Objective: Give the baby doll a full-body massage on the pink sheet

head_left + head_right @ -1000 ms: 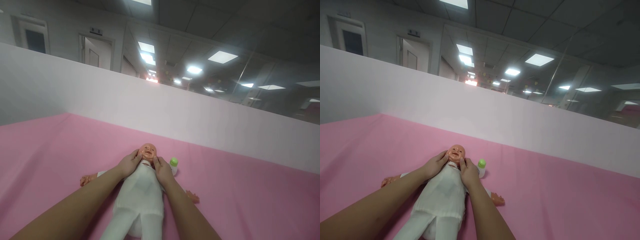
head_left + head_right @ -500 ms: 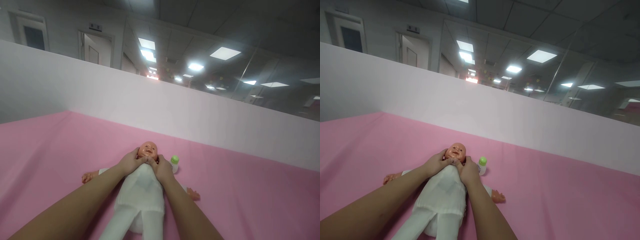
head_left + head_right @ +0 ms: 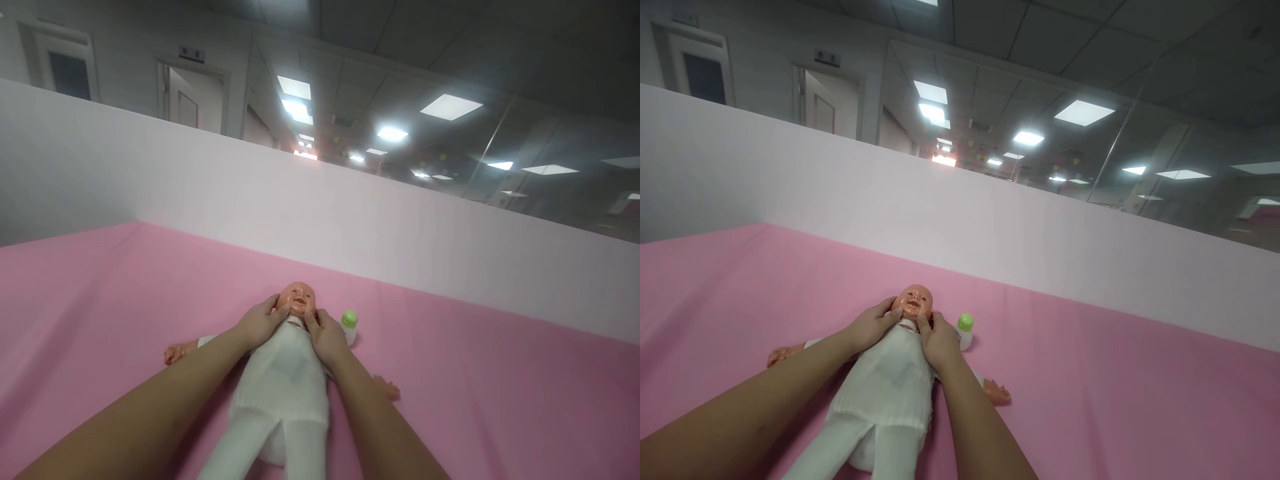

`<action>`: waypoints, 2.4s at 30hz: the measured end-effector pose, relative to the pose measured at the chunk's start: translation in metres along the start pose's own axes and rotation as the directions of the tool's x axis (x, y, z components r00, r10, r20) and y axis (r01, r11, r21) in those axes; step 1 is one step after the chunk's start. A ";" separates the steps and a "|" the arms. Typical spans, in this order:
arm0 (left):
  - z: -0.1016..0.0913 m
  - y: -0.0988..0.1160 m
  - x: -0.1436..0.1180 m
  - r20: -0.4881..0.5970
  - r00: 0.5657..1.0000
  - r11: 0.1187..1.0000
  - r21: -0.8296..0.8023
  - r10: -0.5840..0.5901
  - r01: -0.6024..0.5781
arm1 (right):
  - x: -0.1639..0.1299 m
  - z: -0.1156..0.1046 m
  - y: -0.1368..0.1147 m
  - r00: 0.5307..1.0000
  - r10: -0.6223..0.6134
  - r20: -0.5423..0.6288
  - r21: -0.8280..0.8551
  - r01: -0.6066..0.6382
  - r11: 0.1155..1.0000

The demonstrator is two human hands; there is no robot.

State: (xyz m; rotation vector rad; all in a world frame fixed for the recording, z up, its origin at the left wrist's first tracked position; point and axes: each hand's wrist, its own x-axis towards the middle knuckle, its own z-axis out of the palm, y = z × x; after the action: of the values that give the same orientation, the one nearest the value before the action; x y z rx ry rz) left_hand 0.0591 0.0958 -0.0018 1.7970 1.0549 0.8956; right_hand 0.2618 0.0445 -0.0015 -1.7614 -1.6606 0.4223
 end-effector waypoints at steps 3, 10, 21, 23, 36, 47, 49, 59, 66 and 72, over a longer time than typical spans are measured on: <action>0.000 -0.001 0.001 0.010 1.000 1.000 -0.025 -0.009 0.009 | 0.001 -0.002 0.003 1.000 -0.025 0.011 0.035 0.024 0.999; 0.003 -0.004 0.002 -0.008 1.000 0.994 -0.105 0.017 -0.017 | 0.002 0.001 0.008 1.000 -0.013 0.004 0.058 0.013 0.998; 0.003 0.005 -0.005 -0.036 0.999 0.993 0.114 0.032 -0.027 | -0.004 0.001 -0.013 0.997 0.082 0.008 -0.077 -0.081 0.994; 0.004 0.003 -0.005 -0.051 0.998 0.994 0.106 0.037 -0.032 | -0.004 0.001 -0.011 0.997 0.082 0.013 -0.084 -0.081 0.993; 0.004 -0.011 0.006 -0.113 0.993 0.996 0.082 0.041 -0.032 | -0.004 0.000 -0.001 0.998 -0.058 -0.006 -0.029 0.058 0.998; 0.000 0.014 -0.005 -0.309 0.934 0.976 0.169 0.182 -0.135 | -0.034 -0.052 0.013 0.924 -0.194 -0.328 -0.121 0.162 0.979; 0.002 0.031 -0.012 -0.338 0.915 0.972 0.161 0.219 -0.173 | -0.039 -0.059 0.023 0.904 -0.192 -0.383 -0.142 0.148 0.979; 0.086 0.108 -0.006 0.108 0.936 0.764 -0.549 -0.336 0.338 | -0.031 -0.051 0.032 0.979 -0.148 -0.139 -0.324 0.096 0.941; 0.122 0.107 0.019 0.209 0.870 0.605 -0.646 -0.447 0.466 | -0.026 -0.056 0.035 0.986 -0.101 -0.133 -0.334 0.051 0.941; 0.122 0.106 0.019 0.241 0.858 0.538 -0.694 -0.454 0.479 | -0.025 -0.052 0.030 0.990 -0.100 -0.095 -0.339 0.062 0.939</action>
State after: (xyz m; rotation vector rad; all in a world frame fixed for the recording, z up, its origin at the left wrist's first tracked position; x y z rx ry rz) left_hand 0.2048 0.0459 0.0502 0.7696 0.8939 0.7807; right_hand 0.3145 0.0080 0.0115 -1.9088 -1.7975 -0.0017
